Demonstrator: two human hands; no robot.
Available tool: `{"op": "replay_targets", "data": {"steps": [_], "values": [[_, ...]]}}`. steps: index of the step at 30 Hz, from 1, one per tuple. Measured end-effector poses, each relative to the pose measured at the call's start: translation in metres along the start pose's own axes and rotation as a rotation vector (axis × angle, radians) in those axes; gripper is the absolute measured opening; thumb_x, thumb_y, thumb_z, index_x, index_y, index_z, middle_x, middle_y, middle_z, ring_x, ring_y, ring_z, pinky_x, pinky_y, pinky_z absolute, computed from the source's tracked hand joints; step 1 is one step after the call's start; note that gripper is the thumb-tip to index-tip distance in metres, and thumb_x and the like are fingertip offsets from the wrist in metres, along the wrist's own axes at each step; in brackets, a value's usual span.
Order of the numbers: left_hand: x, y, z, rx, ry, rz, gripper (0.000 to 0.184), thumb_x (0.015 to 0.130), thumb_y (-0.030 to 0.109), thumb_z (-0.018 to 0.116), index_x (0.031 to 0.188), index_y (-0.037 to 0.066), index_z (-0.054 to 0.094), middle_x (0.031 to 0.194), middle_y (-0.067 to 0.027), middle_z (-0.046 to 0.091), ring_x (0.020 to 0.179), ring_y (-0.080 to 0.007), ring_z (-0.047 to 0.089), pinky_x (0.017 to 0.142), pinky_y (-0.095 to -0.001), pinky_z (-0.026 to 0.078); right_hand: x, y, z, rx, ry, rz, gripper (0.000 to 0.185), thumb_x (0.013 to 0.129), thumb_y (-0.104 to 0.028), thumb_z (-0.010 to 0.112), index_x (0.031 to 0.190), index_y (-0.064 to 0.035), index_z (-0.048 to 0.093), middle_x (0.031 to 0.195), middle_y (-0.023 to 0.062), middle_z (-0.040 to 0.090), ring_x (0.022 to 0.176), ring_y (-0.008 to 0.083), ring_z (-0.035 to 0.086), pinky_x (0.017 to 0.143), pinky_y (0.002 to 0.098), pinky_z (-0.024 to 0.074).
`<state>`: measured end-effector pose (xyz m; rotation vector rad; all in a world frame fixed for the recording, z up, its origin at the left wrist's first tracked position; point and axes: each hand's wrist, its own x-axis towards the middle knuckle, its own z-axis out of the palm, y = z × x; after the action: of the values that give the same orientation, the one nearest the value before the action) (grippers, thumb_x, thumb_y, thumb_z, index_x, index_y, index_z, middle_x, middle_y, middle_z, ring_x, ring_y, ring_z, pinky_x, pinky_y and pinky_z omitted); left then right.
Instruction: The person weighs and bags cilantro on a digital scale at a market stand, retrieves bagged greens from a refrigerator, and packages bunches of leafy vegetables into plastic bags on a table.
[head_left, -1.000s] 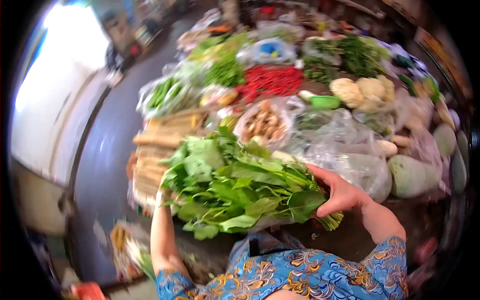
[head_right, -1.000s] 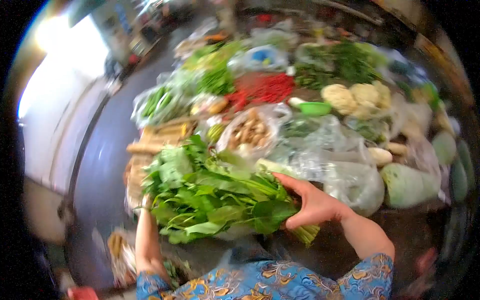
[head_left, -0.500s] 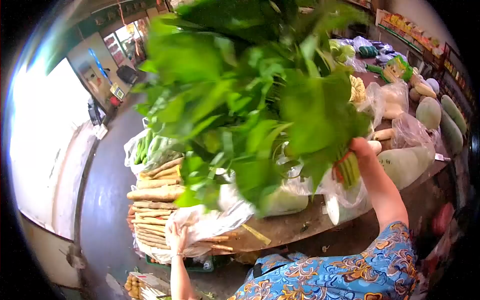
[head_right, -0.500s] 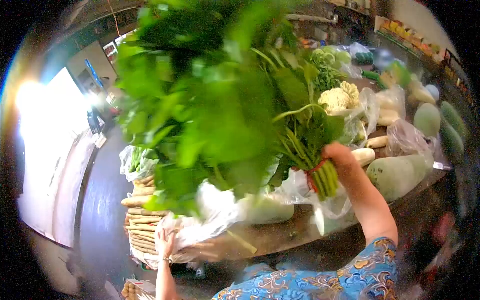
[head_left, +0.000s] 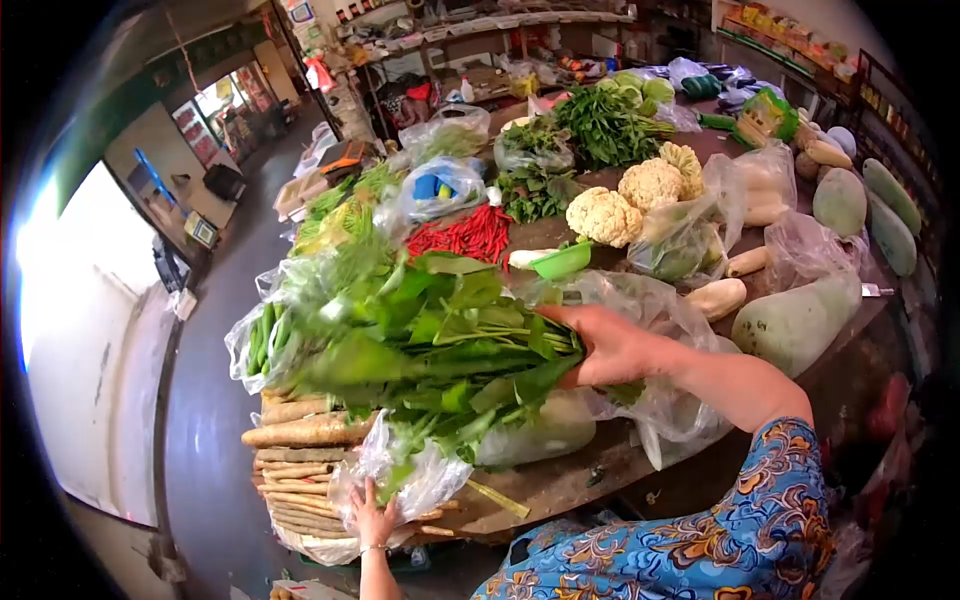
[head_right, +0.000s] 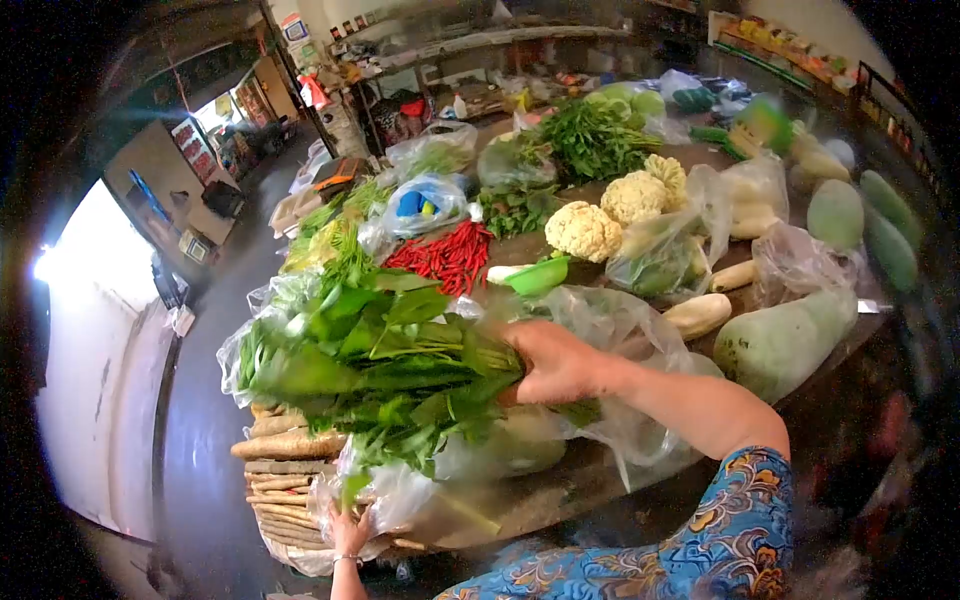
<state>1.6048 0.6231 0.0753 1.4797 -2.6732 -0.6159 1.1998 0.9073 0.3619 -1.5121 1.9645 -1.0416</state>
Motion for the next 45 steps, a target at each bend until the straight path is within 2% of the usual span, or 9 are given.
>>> {"op": "replay_targets", "data": {"steps": [3, 7, 9, 12, 15, 20, 31, 39, 45], "values": [[0.001, -0.008, 0.003, 0.026, 0.060, 0.084, 0.078, 0.077, 0.034, 0.069, 0.143, 0.015, 0.033, 0.145, -0.0297, 0.024, 0.134, -0.0463, 0.023, 0.108, -0.0506, 0.026, -0.002, -0.017, -0.043, -0.343, 0.190, -0.312, 0.074, 0.067, -0.024, 0.078, 0.132, -0.0090, 0.046, 0.112, 0.0186, 0.061, 0.104, 0.0362, 0.059, 0.089, 0.0387, 0.0478], [0.003, -0.008, 0.000, 0.017, 0.025, 0.077, 0.079, 0.076, 0.033, 0.070, 0.143, 0.014, 0.032, 0.145, -0.0309, 0.023, 0.133, -0.0478, 0.023, 0.109, -0.0505, 0.026, 0.035, -0.003, -0.139, -0.010, 0.410, -0.479, 0.055, 0.071, -0.003, 0.075, 0.123, -0.0056, 0.056, 0.113, 0.0145, 0.063, 0.102, 0.0230, 0.062, 0.090, 0.0346, 0.0499], [0.007, -0.016, 0.006, 0.021, 0.028, 0.088, 0.079, 0.076, 0.033, 0.070, 0.143, 0.013, 0.033, 0.145, -0.0312, 0.022, 0.133, -0.0478, 0.022, 0.109, -0.0503, 0.026, 0.065, 0.038, -0.249, -0.773, 0.526, -0.770, 0.059, 0.080, -0.010, 0.069, 0.134, -0.0029, 0.044, 0.124, 0.0139, 0.055, 0.110, 0.0188, 0.055, 0.091, 0.0330, 0.0465], [0.006, -0.020, 0.009, 0.024, 0.020, 0.099, 0.079, 0.075, 0.032, 0.071, 0.143, 0.013, 0.033, 0.146, -0.0310, 0.021, 0.134, -0.0477, 0.022, 0.109, -0.0500, 0.026, 0.086, 0.064, -0.310, -1.421, 1.185, 0.237, 0.091, 0.074, -0.012, 0.073, 0.148, -0.0230, 0.020, 0.144, 0.0153, 0.036, 0.128, 0.0316, 0.039, 0.104, 0.0589, 0.0233], [0.009, -0.019, 0.008, 0.006, 0.046, 0.095, 0.078, 0.075, 0.031, 0.071, 0.142, 0.013, 0.034, 0.146, -0.0303, 0.020, 0.134, -0.0470, 0.022, 0.109, -0.0498, 0.026, 0.106, 0.048, -0.225, -1.049, 0.658, 0.376, 0.082, 0.079, -0.001, 0.058, 0.148, -0.0165, 0.017, 0.153, 0.0113, 0.021, 0.138, 0.0309, 0.026, 0.113, 0.0576, 0.0036], [0.008, -0.021, 0.004, -0.008, 0.019, 0.094, 0.077, 0.074, 0.029, 0.072, 0.141, 0.014, 0.037, 0.146, -0.0294, 0.021, 0.135, -0.0445, 0.024, 0.108, -0.0488, 0.028, 0.091, 0.099, -0.069, -0.671, -0.131, 0.170, 0.071, 0.080, -0.030, 0.061, 0.143, -0.0142, 0.034, 0.139, 0.0129, 0.044, 0.124, 0.0270, 0.045, 0.104, 0.0444, 0.0258], [-0.014, 0.005, -0.029, 0.120, 0.161, 0.108, 0.054, 0.072, 0.015, 0.071, 0.122, 0.010, 0.054, 0.110, -0.0160, 0.057, 0.107, -0.0368, 0.050, 0.087, -0.0476, 0.042, 0.044, 0.120, -0.052, -0.246, -0.099, 0.148, 0.046, 0.079, -0.014, 0.062, 0.123, -0.0036, 0.055, 0.109, 0.0147, 0.062, 0.097, 0.0219, 0.062, 0.084, 0.0336, 0.0492], [-0.033, 0.071, -0.102, -0.175, 0.391, 0.217, 0.043, 0.079, -0.006, 0.051, 0.119, 0.007, 0.057, 0.101, -0.0196, 0.061, 0.096, -0.0381, 0.056, 0.085, -0.0427, 0.044, 0.049, 0.082, -0.008, -0.178, -0.252, 0.073, 0.051, 0.078, -0.009, 0.061, 0.128, -0.0058, 0.051, 0.119, 0.0109, 0.057, 0.105, 0.0210, 0.055, 0.094, 0.0328, 0.0422], [-0.066, 0.081, -0.133, -0.602, 0.450, 0.206, 0.035, 0.086, -0.007, 0.053, 0.118, 0.005, 0.060, 0.095, -0.0025, 0.064, 0.085, -0.0105, 0.059, 0.075, -0.0235, 0.047, 0.043, 0.034, 0.051, -0.336, -0.394, -0.120, 0.082, 0.068, -0.017, 0.072, 0.141, -0.0086, 0.036, 0.140, 0.0130, 0.041, 0.125, 0.0287, 0.043, 0.104, 0.0379, 0.0344]]}}
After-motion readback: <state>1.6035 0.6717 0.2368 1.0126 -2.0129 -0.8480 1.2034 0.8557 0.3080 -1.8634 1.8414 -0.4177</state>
